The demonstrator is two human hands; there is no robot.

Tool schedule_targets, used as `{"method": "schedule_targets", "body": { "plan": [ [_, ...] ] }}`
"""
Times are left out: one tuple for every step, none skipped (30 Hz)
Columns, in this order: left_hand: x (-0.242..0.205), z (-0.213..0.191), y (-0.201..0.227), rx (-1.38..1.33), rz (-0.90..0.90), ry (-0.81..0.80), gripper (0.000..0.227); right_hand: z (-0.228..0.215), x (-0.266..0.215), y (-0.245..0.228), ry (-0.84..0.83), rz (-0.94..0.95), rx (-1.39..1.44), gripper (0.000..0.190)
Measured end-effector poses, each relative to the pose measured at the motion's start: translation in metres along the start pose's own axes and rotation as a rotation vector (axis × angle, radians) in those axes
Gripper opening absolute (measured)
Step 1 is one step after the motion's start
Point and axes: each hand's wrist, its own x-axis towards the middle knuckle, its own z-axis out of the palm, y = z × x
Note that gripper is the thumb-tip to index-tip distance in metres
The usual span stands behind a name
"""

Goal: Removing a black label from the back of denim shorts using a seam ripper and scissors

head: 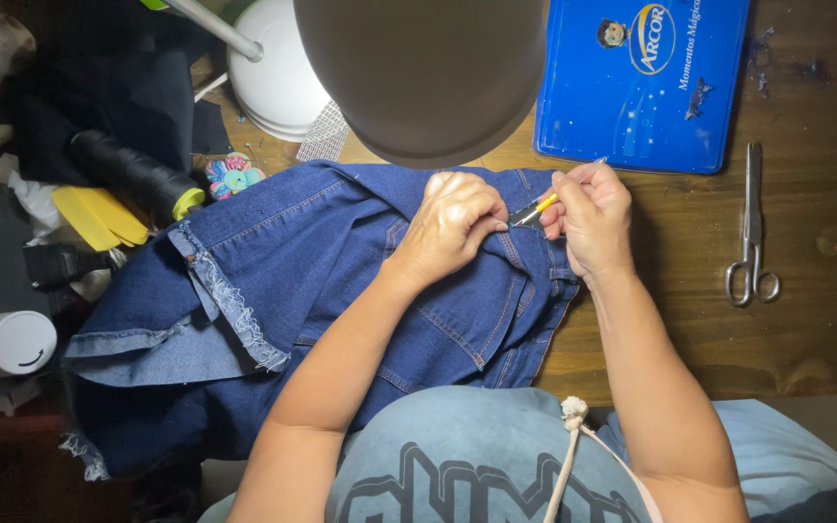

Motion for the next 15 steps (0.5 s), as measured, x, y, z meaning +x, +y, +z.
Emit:
{"method": "schedule_targets", "body": {
  "plan": [
    [0.0,0.0,0.001,-0.001,0.001,0.0,0.015,-0.001,0.0,0.001,0.001,0.0,0.0,0.015],
    [0.0,-0.001,0.001,0.005,0.001,-0.003,0.015,-0.001,0.001,0.002,-0.004,0.005,0.004,0.015],
    [0.0,-0.002,0.002,0.01,0.001,-0.005,0.015,-0.002,0.002,0.003,-0.01,0.011,0.008,0.015],
    [-0.001,-0.002,0.002,0.014,0.0,-0.004,0.015,-0.001,0.002,0.003,-0.013,0.01,0.01,0.015],
    [-0.001,-0.001,0.003,0.028,-0.002,0.004,0.015,-0.001,0.002,0.003,-0.014,0.026,0.011,0.016],
    [-0.002,0.0,0.004,0.038,-0.004,0.01,0.015,-0.002,0.002,0.003,-0.012,0.043,0.012,0.016],
    [-0.003,0.0,0.008,0.039,-0.004,0.009,0.015,-0.003,0.003,0.007,-0.012,0.043,0.013,0.016],
    [-0.003,-0.001,0.013,0.111,-0.007,0.035,0.016,-0.004,0.004,0.01,-0.012,0.041,0.011,0.016],
    [-0.003,-0.001,0.017,0.184,-0.009,0.06,0.017,-0.006,0.005,0.013,-0.012,0.039,0.009,0.017],
    [-0.009,0.0,0.028,0.184,-0.009,0.06,0.017,-0.007,0.005,0.014,-0.012,0.038,0.009,0.017],
    [-0.016,0.001,0.038,0.247,-0.127,0.099,0.023,-0.008,0.006,0.016,-0.016,0.054,0.014,0.017],
    [-0.022,0.001,0.049,0.311,-0.246,0.137,0.031,-0.009,0.007,0.018,-0.021,0.071,0.019,0.018],
    [-0.022,0.0,0.06,0.313,-0.247,0.137,0.031,-0.009,0.008,0.016,-0.022,0.072,0.02,0.018],
    [-0.022,-0.001,0.072,0.099,-0.538,-0.003,0.039,-0.009,0.008,0.015,0.0,0.131,0.051,0.017],
    [-0.022,-0.002,0.085,-0.123,-0.821,-0.146,0.053,-0.009,0.008,0.014,0.022,0.191,0.081,0.016]
  ]
}}
